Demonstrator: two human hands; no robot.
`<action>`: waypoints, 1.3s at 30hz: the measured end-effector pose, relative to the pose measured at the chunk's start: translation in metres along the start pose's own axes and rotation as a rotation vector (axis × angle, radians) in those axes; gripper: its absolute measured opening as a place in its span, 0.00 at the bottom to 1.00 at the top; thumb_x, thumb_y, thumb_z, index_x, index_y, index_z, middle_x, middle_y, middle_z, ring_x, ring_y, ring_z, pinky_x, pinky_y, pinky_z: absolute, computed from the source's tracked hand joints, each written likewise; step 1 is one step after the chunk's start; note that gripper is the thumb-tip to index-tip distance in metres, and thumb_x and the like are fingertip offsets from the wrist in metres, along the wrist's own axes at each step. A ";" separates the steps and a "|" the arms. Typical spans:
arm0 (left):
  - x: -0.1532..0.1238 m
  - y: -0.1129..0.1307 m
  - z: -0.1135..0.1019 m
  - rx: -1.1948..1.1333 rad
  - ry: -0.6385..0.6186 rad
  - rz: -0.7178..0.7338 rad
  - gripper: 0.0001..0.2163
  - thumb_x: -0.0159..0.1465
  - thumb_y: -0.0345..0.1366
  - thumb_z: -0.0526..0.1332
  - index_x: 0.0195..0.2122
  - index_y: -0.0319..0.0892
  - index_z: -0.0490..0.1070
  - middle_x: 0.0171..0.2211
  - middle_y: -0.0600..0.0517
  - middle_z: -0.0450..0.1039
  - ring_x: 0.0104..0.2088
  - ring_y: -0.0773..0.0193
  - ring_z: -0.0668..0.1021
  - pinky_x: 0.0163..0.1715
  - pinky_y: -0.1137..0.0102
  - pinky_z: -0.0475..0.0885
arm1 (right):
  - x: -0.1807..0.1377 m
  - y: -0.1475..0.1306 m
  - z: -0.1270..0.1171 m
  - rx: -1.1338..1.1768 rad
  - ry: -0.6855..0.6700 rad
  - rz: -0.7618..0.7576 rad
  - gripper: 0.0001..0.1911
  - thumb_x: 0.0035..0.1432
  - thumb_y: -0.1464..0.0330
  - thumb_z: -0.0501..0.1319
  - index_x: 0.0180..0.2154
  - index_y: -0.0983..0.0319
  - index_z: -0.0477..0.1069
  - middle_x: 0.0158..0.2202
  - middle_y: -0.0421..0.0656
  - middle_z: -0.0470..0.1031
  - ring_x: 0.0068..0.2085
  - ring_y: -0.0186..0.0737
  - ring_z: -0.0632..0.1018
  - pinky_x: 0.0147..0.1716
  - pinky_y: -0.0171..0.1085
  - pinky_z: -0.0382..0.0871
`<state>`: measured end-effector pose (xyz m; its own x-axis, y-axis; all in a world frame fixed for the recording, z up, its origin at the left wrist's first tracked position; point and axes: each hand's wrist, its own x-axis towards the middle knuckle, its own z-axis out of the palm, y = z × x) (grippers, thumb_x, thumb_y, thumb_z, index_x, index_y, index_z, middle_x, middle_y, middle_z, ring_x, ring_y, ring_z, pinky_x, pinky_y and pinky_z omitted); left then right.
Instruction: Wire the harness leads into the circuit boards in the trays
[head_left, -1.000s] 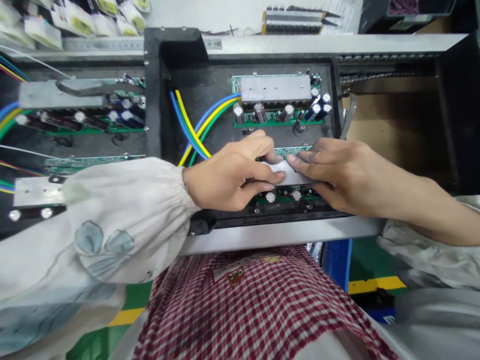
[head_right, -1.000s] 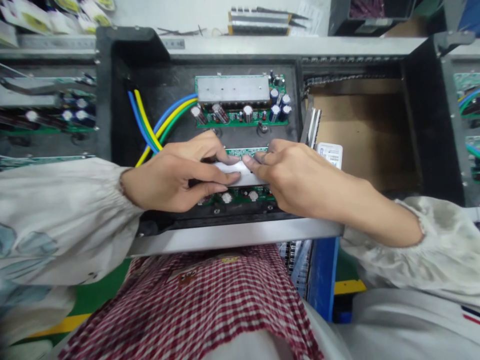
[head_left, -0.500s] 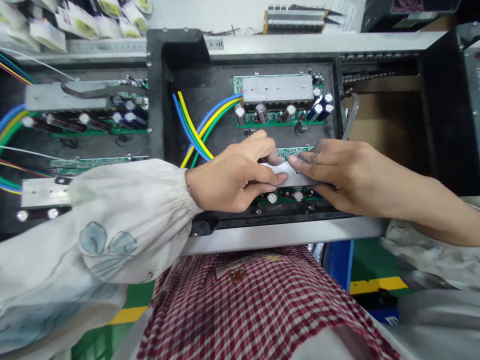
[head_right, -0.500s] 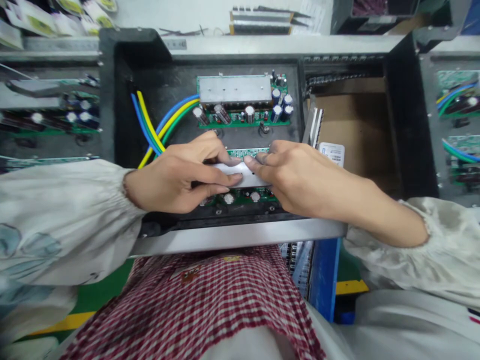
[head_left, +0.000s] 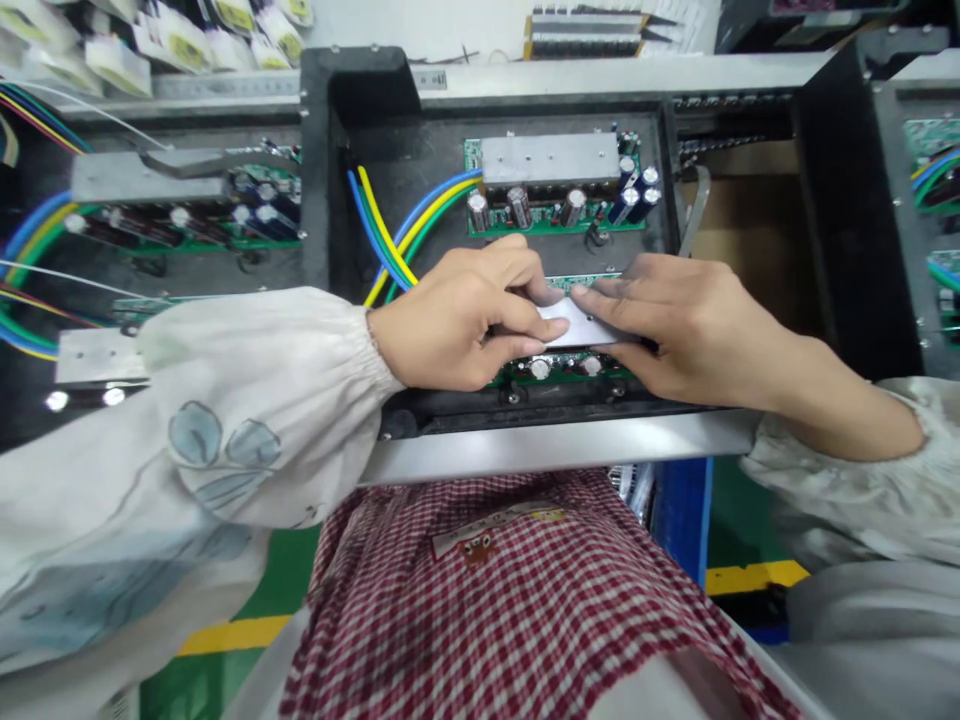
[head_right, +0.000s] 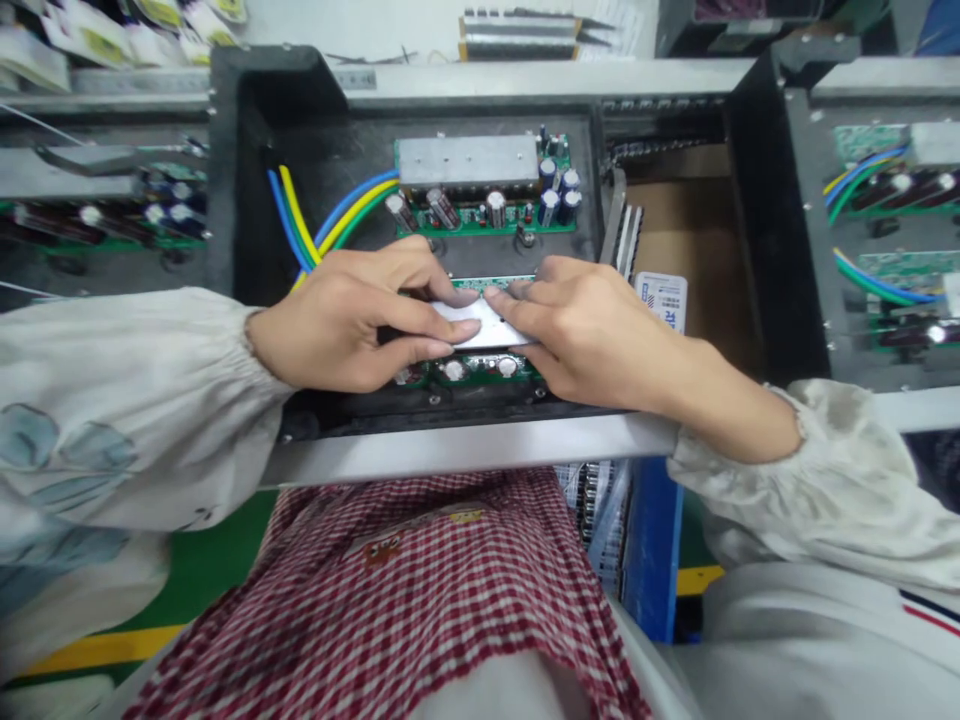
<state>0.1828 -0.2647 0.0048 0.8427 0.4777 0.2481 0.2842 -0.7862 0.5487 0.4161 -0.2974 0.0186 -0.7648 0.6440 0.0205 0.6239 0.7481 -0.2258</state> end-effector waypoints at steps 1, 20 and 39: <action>0.000 0.000 0.000 0.001 0.000 0.001 0.11 0.64 0.38 0.54 0.34 0.45 0.77 0.36 0.47 0.73 0.37 0.62 0.72 0.37 0.64 0.67 | 0.000 0.001 0.000 0.000 -0.005 -0.006 0.20 0.62 0.64 0.49 0.52 0.63 0.68 0.38 0.49 0.75 0.37 0.47 0.72 0.36 0.45 0.65; -0.003 0.004 -0.003 0.044 -0.049 0.035 0.11 0.64 0.30 0.53 0.37 0.41 0.77 0.39 0.44 0.70 0.38 0.61 0.69 0.38 0.65 0.70 | -0.002 0.007 0.001 0.044 0.026 -0.102 0.21 0.63 0.69 0.49 0.56 0.66 0.63 0.41 0.51 0.75 0.42 0.49 0.74 0.37 0.49 0.71; -0.008 -0.011 -0.015 0.040 -0.063 -0.363 0.17 0.56 0.50 0.62 0.30 0.39 0.75 0.22 0.56 0.72 0.22 0.71 0.69 0.26 0.74 0.61 | -0.005 0.001 -0.008 0.046 0.007 -0.031 0.22 0.60 0.69 0.51 0.56 0.66 0.65 0.46 0.50 0.75 0.41 0.46 0.74 0.40 0.46 0.70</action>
<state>0.1663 -0.2543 0.0089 0.7103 0.7039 -0.0076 0.5861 -0.5853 0.5603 0.4217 -0.2989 0.0258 -0.7823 0.6219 0.0354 0.5917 0.7597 -0.2697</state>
